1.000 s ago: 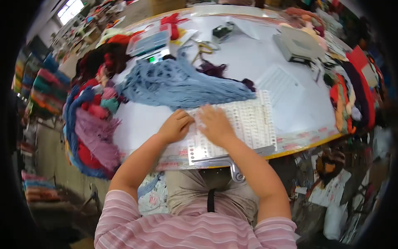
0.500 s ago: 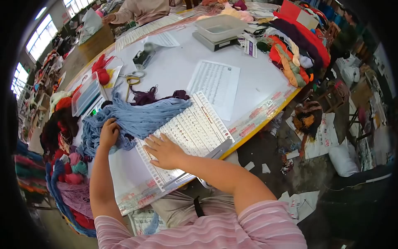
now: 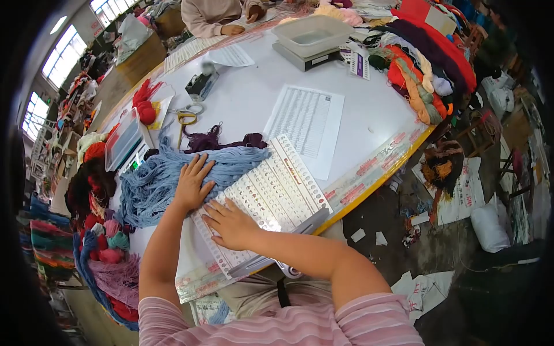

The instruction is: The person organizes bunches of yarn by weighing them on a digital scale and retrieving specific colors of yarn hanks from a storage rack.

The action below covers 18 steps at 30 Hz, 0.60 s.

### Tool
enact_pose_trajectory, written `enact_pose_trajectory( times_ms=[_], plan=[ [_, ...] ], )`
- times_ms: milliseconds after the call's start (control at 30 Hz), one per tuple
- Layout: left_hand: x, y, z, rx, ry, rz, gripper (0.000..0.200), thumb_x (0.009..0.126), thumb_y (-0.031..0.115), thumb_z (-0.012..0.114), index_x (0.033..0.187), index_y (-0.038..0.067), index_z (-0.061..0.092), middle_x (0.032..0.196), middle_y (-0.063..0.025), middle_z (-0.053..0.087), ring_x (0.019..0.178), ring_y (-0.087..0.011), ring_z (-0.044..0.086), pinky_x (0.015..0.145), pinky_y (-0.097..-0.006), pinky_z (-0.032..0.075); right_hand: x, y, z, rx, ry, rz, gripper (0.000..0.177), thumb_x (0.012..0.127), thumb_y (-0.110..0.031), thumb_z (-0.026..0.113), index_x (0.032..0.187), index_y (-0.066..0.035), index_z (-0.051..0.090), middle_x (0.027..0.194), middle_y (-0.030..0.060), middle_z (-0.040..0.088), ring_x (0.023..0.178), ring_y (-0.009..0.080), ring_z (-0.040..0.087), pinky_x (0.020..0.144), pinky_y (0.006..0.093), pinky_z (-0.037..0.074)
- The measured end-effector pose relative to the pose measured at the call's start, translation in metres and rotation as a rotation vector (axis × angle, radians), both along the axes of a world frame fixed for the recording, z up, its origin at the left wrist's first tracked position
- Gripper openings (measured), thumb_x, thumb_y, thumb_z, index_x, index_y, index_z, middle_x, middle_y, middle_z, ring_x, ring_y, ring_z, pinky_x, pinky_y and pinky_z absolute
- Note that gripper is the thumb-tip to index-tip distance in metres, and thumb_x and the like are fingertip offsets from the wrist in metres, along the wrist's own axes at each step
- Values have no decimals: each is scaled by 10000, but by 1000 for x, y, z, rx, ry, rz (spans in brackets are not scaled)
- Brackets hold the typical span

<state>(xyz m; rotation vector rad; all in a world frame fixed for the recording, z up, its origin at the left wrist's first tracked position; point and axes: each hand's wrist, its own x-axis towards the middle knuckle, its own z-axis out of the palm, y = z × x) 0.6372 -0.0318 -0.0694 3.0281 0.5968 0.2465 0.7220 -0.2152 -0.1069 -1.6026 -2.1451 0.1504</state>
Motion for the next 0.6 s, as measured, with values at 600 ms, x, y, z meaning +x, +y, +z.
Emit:
enact_pose_trajectory(
  times_ms=[600],
  plan=[
    [9, -2, 1, 3, 18, 29, 553, 812, 349, 564, 1323, 169, 453, 1444, -89, 330, 1340, -323, 270, 1062, -525, 210, 227, -55, 12, -141, -106, -763, 538, 913, -316, 479, 1384, -90, 355, 1471, 140, 259, 1377, 276, 198, 1091, 516, 163]
  ],
)
